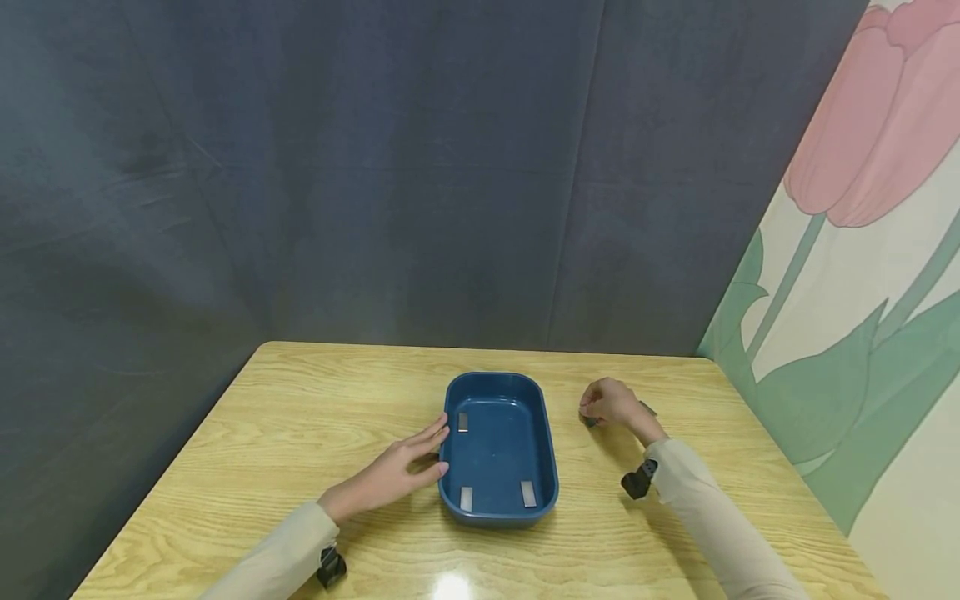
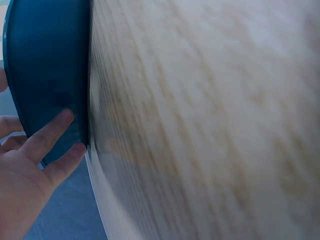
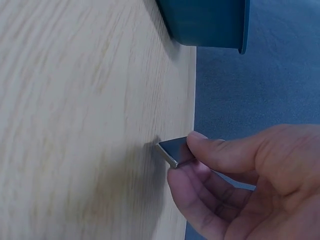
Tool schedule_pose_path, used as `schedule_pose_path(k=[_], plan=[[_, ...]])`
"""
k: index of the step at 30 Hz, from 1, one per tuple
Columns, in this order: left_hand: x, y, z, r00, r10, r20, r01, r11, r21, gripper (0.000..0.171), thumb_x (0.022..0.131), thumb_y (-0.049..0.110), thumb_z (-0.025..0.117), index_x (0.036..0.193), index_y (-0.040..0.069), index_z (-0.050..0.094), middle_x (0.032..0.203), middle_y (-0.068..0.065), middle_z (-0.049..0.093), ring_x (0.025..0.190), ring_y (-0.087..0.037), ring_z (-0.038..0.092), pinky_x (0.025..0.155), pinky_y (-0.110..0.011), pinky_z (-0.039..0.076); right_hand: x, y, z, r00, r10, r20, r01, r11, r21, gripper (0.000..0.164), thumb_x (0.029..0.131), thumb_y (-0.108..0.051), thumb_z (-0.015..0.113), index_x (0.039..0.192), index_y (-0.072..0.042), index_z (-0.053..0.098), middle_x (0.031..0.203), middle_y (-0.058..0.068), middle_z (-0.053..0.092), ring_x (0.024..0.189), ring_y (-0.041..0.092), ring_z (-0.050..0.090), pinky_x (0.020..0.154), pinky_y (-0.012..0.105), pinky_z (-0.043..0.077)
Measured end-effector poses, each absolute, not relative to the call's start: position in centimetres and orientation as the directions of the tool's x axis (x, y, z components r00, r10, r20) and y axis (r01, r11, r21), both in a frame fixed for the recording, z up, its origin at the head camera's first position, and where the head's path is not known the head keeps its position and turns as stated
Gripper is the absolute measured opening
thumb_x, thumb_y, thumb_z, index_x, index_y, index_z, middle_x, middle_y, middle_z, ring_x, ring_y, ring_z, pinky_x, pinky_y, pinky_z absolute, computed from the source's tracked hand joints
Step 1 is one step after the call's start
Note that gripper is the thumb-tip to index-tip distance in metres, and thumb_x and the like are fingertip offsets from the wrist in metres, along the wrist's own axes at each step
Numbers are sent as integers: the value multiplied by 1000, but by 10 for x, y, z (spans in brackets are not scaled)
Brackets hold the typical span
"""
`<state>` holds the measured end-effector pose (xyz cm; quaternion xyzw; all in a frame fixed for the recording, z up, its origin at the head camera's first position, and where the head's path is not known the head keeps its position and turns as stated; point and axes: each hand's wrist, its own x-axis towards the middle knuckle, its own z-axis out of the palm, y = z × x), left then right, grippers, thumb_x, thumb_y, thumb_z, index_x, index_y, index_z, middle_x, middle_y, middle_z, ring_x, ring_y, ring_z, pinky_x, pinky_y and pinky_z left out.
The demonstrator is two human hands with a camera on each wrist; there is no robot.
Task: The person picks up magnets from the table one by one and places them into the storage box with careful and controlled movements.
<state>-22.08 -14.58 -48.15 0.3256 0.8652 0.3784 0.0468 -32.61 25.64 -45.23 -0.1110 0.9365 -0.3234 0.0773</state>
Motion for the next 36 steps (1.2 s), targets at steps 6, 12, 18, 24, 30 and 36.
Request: schedule_pose_path(k=[6, 12, 18, 24, 30, 36], plan=[[-220, -146, -481, -785, 597, 165, 527, 505, 683, 67, 103, 40, 53, 154, 3, 30, 164, -6, 13, 144, -28, 28, 111, -54, 30, -326, 253, -451, -965, -256, -56, -167, 766, -620, 4, 92, 0, 67, 90, 3, 68, 77, 7, 64, 64, 25, 62, 61, 38, 55], [-220, -146, -482, -785, 597, 165, 527, 504, 684, 68, 103, 41, 53, 154, 3, 30, 164, -6, 13, 144, -29, 27, 111, -53, 31, -327, 249, -450, -963, -269, -38, -189, 764, -617, 5, 92, 1, 66, 89, 4, 67, 75, 10, 64, 64, 27, 62, 60, 38, 55], [-220, -146, -484, -793, 591, 148, 507, 507, 697, 69, 102, 43, 54, 155, 6, 29, 165, -3, 12, 144, -24, 27, 112, -49, 32, -328, 247, -450, -961, -275, -19, -207, 763, -612, 5, 92, 2, 65, 88, 3, 68, 73, 11, 65, 62, 29, 63, 61, 41, 56], [-221, -146, -483, -788, 595, 162, 520, 501, 692, 68, 103, 42, 53, 155, 4, 30, 164, -6, 13, 144, -27, 26, 111, -51, 32, -326, 243, -448, -960, -278, -8, -213, 753, -623, 5, 91, 3, 65, 87, 3, 68, 73, 12, 65, 63, 31, 64, 62, 44, 56], [-221, -146, -483, -783, 600, 162, 523, 496, 693, 69, 103, 44, 52, 155, 3, 29, 164, -7, 13, 144, -28, 27, 111, -51, 33, -325, 242, -446, -954, -299, 4, -230, 725, -650, 6, 90, 7, 64, 86, 5, 68, 75, 12, 66, 64, 31, 65, 63, 45, 57], [-220, -146, -481, -782, 600, 166, 526, 494, 692, 69, 103, 43, 52, 154, 3, 29, 164, -8, 13, 145, -29, 26, 111, -52, 32, -327, 240, -446, -954, -298, 7, -234, 734, -637, 6, 90, 4, 65, 85, 3, 69, 73, 10, 65, 63, 28, 65, 61, 40, 57]])
